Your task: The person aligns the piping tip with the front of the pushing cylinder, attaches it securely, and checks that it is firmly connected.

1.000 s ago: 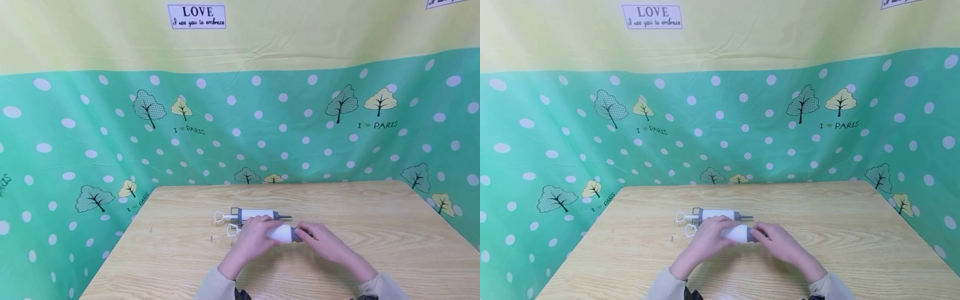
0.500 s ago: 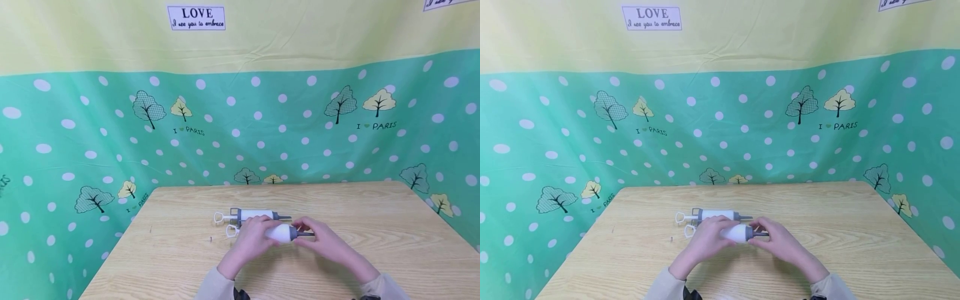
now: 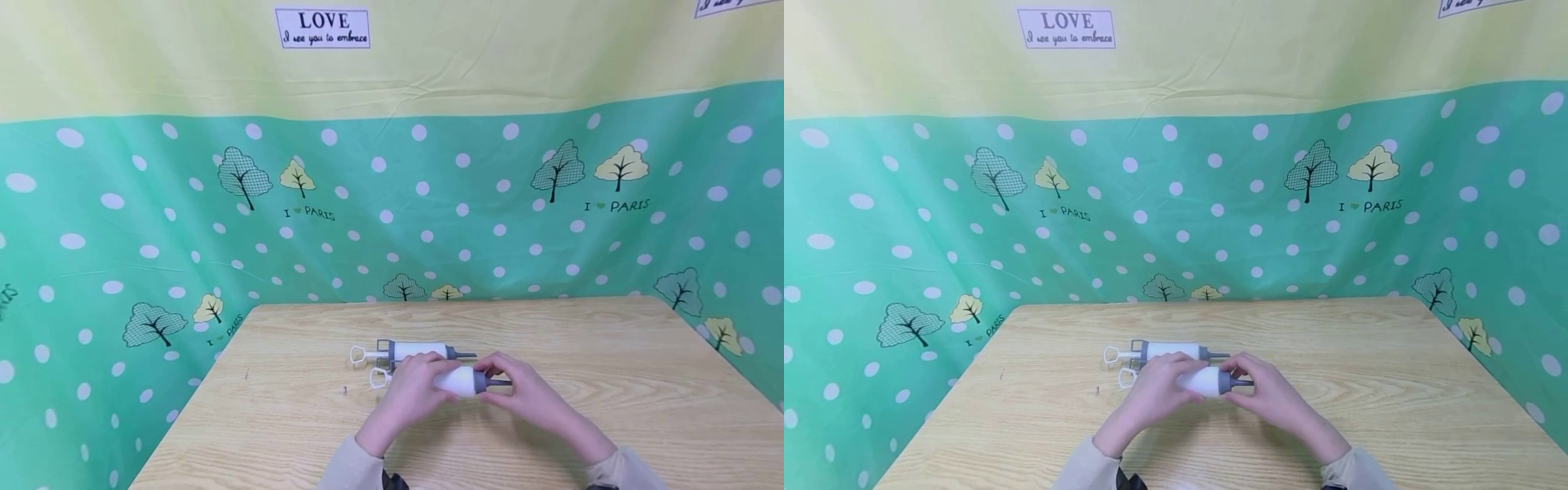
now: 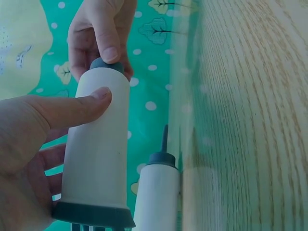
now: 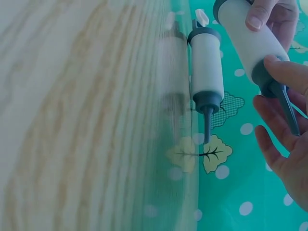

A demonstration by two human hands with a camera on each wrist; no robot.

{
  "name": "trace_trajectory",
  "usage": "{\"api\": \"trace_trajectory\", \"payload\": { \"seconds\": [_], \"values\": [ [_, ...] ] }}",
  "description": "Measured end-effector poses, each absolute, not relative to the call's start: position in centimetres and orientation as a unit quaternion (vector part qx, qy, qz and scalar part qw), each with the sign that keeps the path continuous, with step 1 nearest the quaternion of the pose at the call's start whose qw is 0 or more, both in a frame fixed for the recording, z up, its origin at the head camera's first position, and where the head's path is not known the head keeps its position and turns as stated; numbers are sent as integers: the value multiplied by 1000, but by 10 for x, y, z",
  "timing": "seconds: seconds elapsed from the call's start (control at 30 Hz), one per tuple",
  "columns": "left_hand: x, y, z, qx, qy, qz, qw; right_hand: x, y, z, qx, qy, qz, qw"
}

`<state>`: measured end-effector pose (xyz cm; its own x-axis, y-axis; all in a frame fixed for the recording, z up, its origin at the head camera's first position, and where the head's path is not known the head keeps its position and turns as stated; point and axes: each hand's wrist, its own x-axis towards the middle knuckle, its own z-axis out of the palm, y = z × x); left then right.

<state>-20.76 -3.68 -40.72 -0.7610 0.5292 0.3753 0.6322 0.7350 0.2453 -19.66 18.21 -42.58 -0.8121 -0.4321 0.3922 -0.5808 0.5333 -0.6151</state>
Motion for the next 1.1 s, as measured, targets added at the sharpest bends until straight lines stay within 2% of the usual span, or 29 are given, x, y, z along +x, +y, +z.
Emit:
{"api": "trace_trajectory", "payload": {
  "seconds": [0.3,0.7,0.8,1.1],
  "values": [
    [-206,-36,-406,-312,-923,-173,142,-195,179,-426,282,-871,393,90],
    [-202,-31,-406,-299,-922,-173,176,-195,174,-426,273,-884,359,121],
    [-201,-30,-406,-296,-923,-166,182,-196,175,-425,259,-890,361,107],
    [-203,-28,-411,-300,-925,-153,173,-198,182,-426,252,-881,399,12]
  ]
}}
